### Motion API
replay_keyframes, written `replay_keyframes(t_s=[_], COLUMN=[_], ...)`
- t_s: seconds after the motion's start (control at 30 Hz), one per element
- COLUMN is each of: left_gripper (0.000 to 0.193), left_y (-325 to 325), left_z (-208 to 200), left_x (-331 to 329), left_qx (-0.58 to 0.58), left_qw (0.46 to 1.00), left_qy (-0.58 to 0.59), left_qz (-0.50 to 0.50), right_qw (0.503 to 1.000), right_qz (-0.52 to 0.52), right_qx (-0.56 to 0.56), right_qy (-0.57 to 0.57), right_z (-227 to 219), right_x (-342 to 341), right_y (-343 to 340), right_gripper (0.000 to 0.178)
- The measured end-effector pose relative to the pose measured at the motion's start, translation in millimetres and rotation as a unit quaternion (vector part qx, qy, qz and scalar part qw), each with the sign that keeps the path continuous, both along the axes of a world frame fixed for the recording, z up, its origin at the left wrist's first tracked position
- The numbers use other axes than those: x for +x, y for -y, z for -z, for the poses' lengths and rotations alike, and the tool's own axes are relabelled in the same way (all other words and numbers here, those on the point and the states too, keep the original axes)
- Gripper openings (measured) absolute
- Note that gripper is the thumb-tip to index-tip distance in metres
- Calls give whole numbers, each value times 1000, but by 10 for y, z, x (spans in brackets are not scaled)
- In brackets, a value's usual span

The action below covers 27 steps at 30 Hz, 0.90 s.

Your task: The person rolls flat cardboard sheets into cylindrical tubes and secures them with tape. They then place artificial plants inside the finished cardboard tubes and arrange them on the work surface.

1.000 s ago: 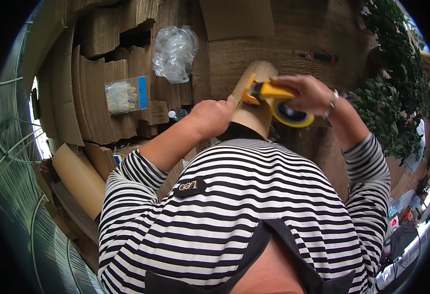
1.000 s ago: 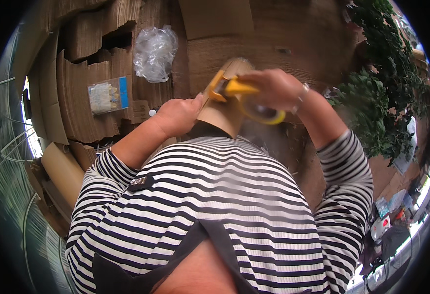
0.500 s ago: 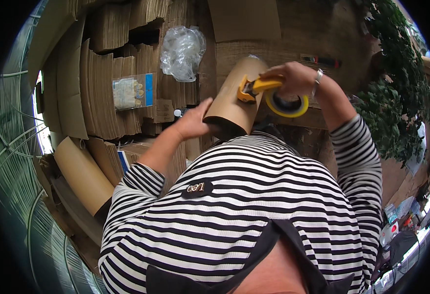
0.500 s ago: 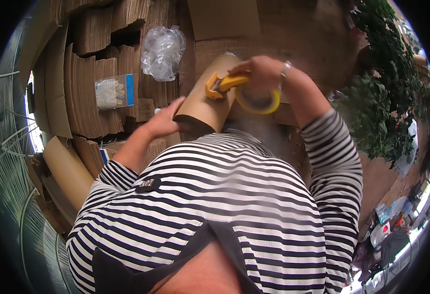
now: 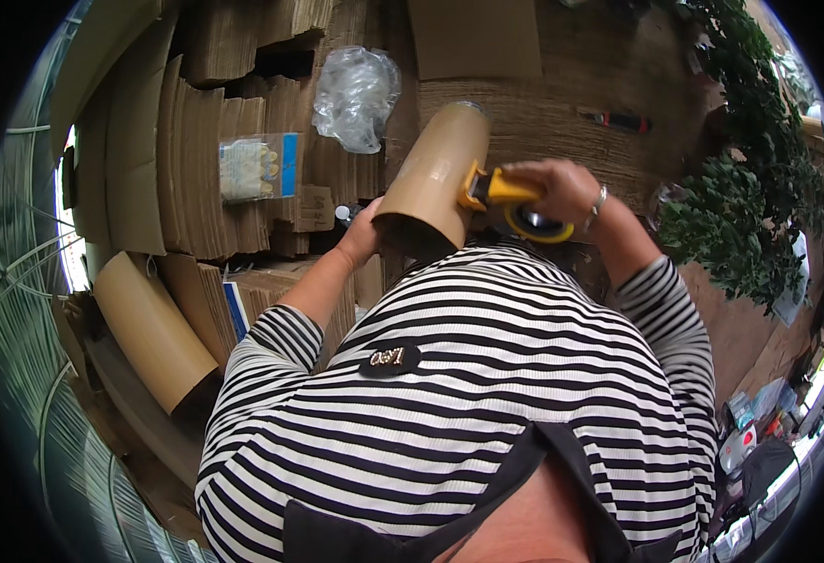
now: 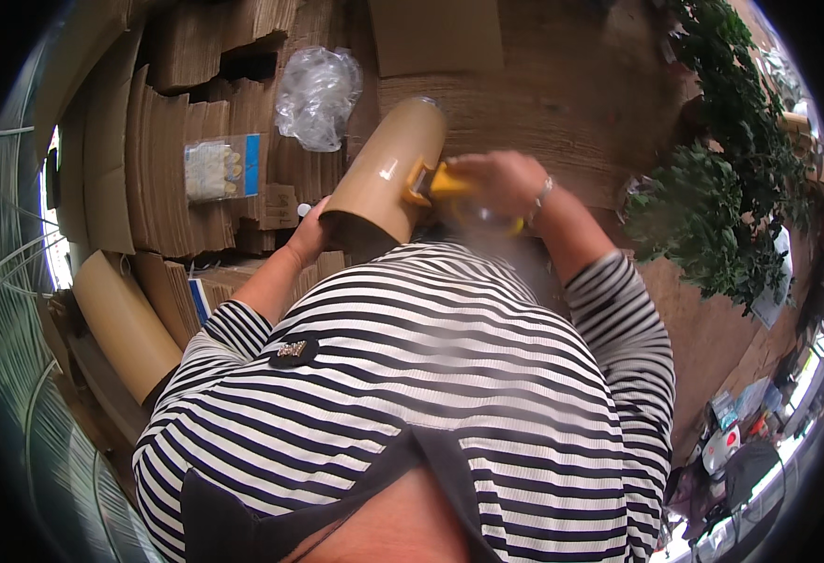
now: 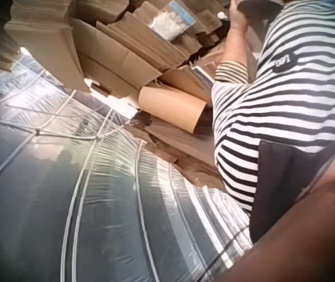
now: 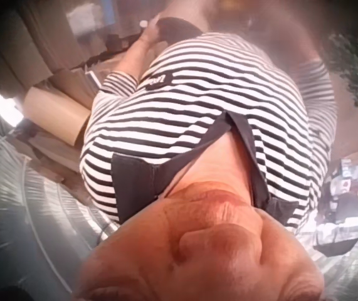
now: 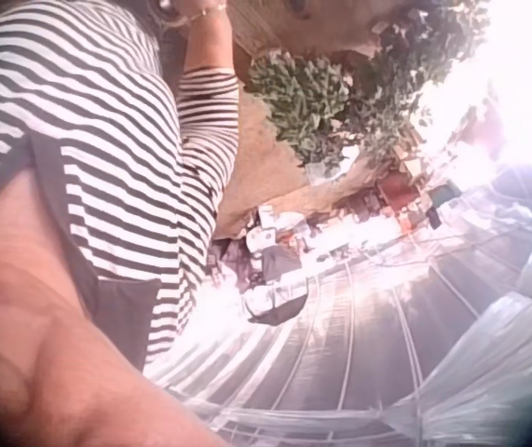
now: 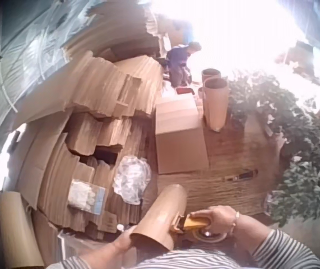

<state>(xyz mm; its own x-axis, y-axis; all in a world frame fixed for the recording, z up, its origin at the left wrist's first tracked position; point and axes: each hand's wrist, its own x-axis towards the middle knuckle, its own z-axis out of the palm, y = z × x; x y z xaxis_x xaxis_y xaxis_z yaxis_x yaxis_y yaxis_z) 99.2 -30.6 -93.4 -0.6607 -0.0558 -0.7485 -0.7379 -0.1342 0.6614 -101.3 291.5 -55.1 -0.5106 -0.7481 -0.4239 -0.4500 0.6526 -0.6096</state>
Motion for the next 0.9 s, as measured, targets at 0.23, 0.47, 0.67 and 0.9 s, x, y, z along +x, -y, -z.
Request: replay_keyframes(t_s=[0.23,0.47,0.67,0.9], left_gripper=[82,77,79,72], left_y=[-165,102,224,270], left_z=[-91,-220,0,-162], left_x=[60,-6,179,-146], left_qx=[-332,-433,-401,-382], left_qw=[908,813,850,854], left_qy=[-139,-122,-166,-159], left_qz=[214,371,299,315], right_qw=[995,990,970,916], right_qz=[-85,-131,-198,-343], right_qx=[50,44,129,204], right_qy=[21,-5,-49,-32], right_z=[-195,-149,-185,1130], right_x=[-673,-332,-77,-565], right_y=[817,637,666,313], right_gripper=[62,70,65,48])
